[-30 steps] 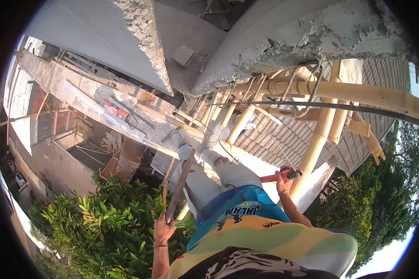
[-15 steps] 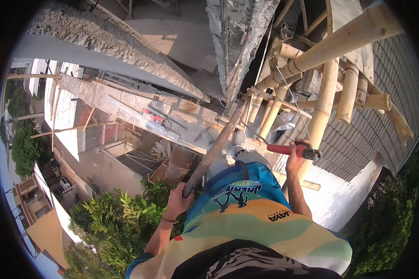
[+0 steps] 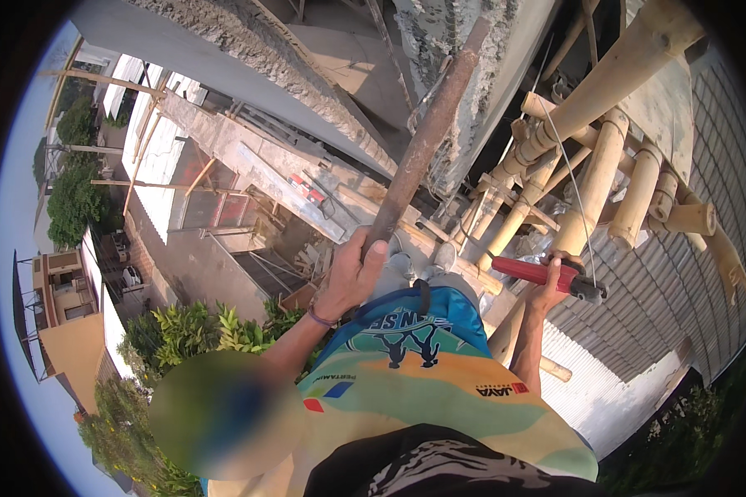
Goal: The person welds steel rods to a concrete structure using a handheld welding torch. They position the rods against the structure, strike an arc, and weld the joints while standing on bamboo scaffolding.
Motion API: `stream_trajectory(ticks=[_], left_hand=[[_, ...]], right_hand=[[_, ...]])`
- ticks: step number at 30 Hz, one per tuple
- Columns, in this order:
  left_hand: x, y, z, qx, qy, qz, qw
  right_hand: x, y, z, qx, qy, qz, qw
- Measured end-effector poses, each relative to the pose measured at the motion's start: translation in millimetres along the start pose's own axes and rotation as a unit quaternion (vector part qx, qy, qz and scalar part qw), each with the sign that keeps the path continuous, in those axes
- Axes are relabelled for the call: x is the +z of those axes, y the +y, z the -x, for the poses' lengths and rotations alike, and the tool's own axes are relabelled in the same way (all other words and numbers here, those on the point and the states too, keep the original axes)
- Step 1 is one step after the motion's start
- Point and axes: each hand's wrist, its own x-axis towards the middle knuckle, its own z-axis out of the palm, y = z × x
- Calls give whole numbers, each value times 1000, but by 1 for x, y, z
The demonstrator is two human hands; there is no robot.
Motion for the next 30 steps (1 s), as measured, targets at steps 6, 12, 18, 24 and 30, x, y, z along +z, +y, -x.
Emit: stream_trajectory(ticks=[6, 12, 18, 24, 30], left_hand=[[77, 43, -50, 83, -10, 319, 944], [142, 62, -75, -16, 12, 289, 957], [186, 67, -70, 37, 0, 356, 934], [216, 76, -56, 75, -37, 437, 896], [229, 62, -51, 93, -67, 456, 883]], right_hand=[[-15, -21, -5, -28, 64, -30, 997], [-33, -46, -1, -30, 102, -148, 983], [-60, -68, 5, -47, 177, -206, 961], [-83, -85, 28, -51, 365, -165, 915], [-86, -83, 48, -34, 390, -152, 907]])
